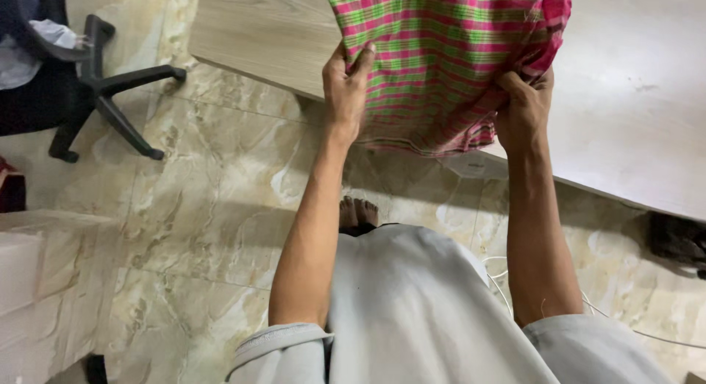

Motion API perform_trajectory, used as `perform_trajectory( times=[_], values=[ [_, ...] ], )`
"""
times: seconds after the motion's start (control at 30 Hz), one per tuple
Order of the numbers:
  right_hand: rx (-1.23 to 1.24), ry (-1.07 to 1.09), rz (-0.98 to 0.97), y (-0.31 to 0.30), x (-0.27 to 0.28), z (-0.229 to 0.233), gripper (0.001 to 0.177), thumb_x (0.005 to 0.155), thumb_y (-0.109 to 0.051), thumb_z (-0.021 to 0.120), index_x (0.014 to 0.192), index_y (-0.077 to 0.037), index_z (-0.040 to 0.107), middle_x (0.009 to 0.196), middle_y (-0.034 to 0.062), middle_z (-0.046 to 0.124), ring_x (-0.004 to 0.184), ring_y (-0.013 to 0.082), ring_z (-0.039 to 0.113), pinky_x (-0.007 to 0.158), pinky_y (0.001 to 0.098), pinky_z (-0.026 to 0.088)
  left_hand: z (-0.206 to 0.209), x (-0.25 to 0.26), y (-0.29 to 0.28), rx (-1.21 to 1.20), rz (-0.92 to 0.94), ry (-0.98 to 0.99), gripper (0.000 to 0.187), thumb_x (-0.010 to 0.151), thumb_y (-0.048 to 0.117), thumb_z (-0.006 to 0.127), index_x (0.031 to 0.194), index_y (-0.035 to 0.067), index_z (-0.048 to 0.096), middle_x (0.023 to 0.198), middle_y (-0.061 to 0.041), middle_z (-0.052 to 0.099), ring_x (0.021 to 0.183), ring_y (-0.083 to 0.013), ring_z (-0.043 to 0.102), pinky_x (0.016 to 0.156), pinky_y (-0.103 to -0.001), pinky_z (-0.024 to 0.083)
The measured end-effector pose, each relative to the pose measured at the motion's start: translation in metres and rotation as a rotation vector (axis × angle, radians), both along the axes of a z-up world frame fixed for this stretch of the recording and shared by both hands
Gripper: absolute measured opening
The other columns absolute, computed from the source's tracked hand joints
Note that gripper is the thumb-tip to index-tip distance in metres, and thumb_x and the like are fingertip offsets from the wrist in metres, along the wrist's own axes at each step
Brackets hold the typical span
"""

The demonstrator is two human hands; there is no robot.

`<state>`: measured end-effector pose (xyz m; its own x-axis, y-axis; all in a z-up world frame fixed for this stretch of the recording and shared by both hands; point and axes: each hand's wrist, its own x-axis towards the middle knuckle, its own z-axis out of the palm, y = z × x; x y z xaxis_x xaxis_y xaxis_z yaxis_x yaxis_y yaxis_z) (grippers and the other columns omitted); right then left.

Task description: The person folds a pink and green checkered cloth on a table, then picks up a red and white striped shirt from a chair and folds it on the same table. The person smooths and aligns the fabric with both hands during the process.

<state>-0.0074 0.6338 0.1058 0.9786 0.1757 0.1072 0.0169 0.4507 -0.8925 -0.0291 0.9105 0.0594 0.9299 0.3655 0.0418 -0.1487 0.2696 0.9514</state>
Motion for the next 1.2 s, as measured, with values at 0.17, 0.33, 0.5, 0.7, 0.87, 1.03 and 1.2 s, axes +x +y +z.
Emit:
perform_trajectory(
  times=[0.17, 0.33, 0.5, 0.7, 0.87, 1.03, 1.2],
  values=[
    [0.098, 0.008, 0.082, 0.062, 0.004, 0.005, 0.032, 0.094, 0.017, 0.05, 0.118, 0.001, 0.061, 0.115, 0.0095, 0.071, 0.105, 0.0216, 0.072, 0.102, 0.0394, 0.062, 0.024, -0.021, 0.059, 0.094, 0.159, -0.107, 0.018, 0.109, 0.025, 0.065, 0.101, 0.009, 0.065, 0.077, 0.009, 0.044, 0.068, -0.0056, 0.035, 0.062, -0.029, 0.033],
    [0.132, -0.027, 0.078, 0.112, 0.012, 0.012, 0.034, 0.095, 0.018, 0.054, 0.12, -0.003, 0.063, 0.113, 0.008, 0.071, 0.102, 0.02, 0.071, 0.096, 0.0374, 0.061, 0.042, -0.018, 0.11, 0.156, 0.228, -0.137, 0.026, 0.109, 0.029, 0.064, 0.093, 0.009, 0.066, 0.071, 0.008, 0.037, 0.064, -0.0064, 0.031, 0.06, -0.029, 0.03],
    [0.108, -0.126, 0.1, 0.15, 0.034, 0.018, 0.026, 0.1, 0.016, 0.055, 0.117, -0.002, 0.066, 0.111, 0.0087, 0.072, 0.099, 0.0197, 0.071, 0.097, 0.037, 0.061, 0.062, 0.007, 0.156, 0.155, 0.217, -0.203, 0.025, 0.106, 0.031, 0.063, 0.096, 0.009, 0.07, 0.067, 0.01, 0.032, 0.061, -0.0047, 0.03, 0.058, -0.027, 0.028],
    [0.136, -0.181, 0.022, 0.214, 0.055, 0.037, 0.023, 0.101, 0.015, 0.055, 0.112, -0.002, 0.066, 0.111, 0.0085, 0.072, 0.1, 0.0205, 0.072, 0.094, 0.035, 0.062, 0.086, 0.049, 0.22, 0.121, 0.136, -0.286, 0.024, 0.107, 0.028, 0.064, 0.101, 0.005, 0.07, 0.072, 0.008, 0.037, 0.066, -0.005, 0.029, 0.061, -0.029, 0.028],
    [0.137, -0.228, -0.039, 0.243, 0.077, 0.054, 0.026, 0.1, 0.016, 0.052, 0.113, -0.003, 0.065, 0.104, 0.0056, 0.07, 0.084, 0.0159, 0.068, 0.074, 0.0301, 0.058, 0.095, 0.097, 0.257, 0.122, 0.099, -0.296, 0.04, 0.107, 0.028, 0.067, 0.081, 0.007, 0.045, 0.072, 0.007, 0.028, 0.065, -0.0062, 0.024, 0.06, -0.029, 0.026],
    [0.129, -0.27, -0.081, 0.25, 0.117, 0.057, 0.024, 0.102, 0.017, 0.052, 0.115, 0.0, 0.064, 0.106, 0.009, 0.07, 0.095, 0.0184, 0.07, 0.09, 0.033, 0.06, 0.089, 0.157, 0.267, 0.083, 0.044, -0.404, 0.047, 0.107, 0.03, 0.068, 0.08, 0.008, 0.036, 0.076, 0.006, 0.027, 0.068, -0.0076, 0.024, 0.063, -0.03, 0.027],
    [0.157, -0.236, -0.151, 0.263, 0.165, 0.048, 0.029, 0.096, 0.017, 0.051, 0.116, -0.001, 0.064, 0.111, 0.0098, 0.071, 0.097, 0.0197, 0.071, 0.093, 0.0341, 0.061, 0.087, 0.207, 0.271, 0.114, 0.035, -0.337, 0.037, 0.106, 0.03, 0.067, 0.083, 0.004, 0.055, 0.075, 0.006, 0.032, 0.067, -0.0076, 0.026, 0.061, -0.029, 0.028]
  ],
)
